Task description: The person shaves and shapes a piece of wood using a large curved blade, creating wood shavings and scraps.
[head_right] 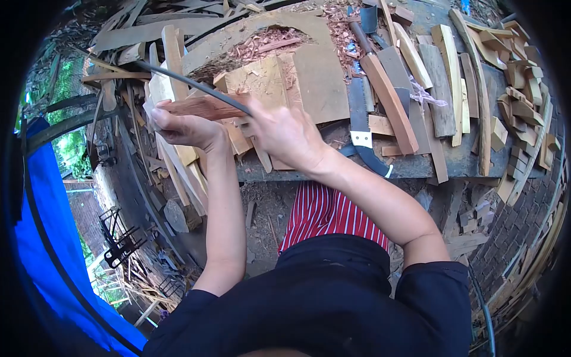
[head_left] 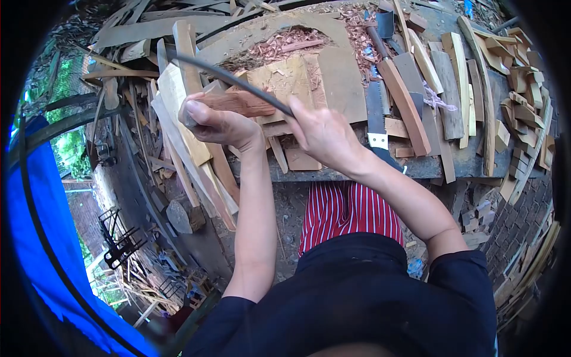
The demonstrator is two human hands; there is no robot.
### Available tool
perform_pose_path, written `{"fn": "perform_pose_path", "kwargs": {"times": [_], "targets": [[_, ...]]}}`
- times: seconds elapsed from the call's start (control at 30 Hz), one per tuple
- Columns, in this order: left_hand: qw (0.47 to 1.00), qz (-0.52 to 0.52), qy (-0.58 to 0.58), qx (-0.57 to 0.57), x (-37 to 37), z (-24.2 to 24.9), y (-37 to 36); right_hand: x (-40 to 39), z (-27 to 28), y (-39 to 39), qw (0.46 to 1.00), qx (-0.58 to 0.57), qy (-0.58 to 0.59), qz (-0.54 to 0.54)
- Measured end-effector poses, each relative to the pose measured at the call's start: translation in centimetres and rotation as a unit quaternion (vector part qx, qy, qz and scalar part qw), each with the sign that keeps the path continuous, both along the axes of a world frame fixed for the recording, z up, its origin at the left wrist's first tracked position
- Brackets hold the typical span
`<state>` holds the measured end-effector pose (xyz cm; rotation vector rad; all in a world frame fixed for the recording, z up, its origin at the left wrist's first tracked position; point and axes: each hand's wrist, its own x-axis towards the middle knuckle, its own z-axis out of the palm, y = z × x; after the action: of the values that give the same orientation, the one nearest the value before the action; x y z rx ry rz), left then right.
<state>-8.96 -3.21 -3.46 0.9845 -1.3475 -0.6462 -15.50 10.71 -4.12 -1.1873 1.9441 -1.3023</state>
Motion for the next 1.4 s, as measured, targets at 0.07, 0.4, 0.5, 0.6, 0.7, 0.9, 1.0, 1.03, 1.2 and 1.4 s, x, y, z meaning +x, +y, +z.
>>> {"fn": "perform_pose_path", "kwargs": {"times": [0.07,0.4,0.5,0.6,0.7,0.9,1.0,1.03,1.2,1.4], "targets": [[0.999,0.01,0.002,-0.035,0.5,-0.5,-0.7,0.2,-6.2,1.2,0.979,0.197,0.017,0.048],[0.997,-0.013,-0.019,-0.07,0.2,-0.6,-0.6,-1.1,4.0,-1.1,0.999,-0.034,0.002,-0.007],[0.995,0.019,-0.019,-0.093,0.5,-0.9,-0.7,-0.1,1.0,0.3,0.999,0.016,0.043,0.018],[0.996,-0.028,-0.022,-0.085,0.5,-0.4,-0.5,0.0,-1.1,0.4,0.991,0.093,0.083,0.054],[0.995,-0.027,-0.012,-0.095,-0.1,0.0,-1.3,-0.9,0.6,0.3,0.99,0.079,0.099,0.054],[0.998,-0.03,0.008,-0.059,0.0,0.1,-0.3,-0.8,6.8,-0.4,0.986,-0.149,0.059,-0.041],[0.998,-0.029,0.015,-0.049,0.8,-0.5,-0.8,0.3,-0.2,0.6,0.976,0.167,0.123,0.064],[0.995,-0.055,-0.017,-0.077,0.8,-0.6,-0.8,0.1,-0.9,0.6,0.976,0.164,0.126,0.063],[0.998,-0.047,0.021,-0.034,0.5,0.1,-0.8,-1.3,0.7,0.2,0.99,0.088,0.077,0.075],[0.998,-0.025,0.014,-0.056,0.3,0.0,-0.6,-0.9,5.7,-0.5,0.994,-0.097,0.053,-0.018]]}}
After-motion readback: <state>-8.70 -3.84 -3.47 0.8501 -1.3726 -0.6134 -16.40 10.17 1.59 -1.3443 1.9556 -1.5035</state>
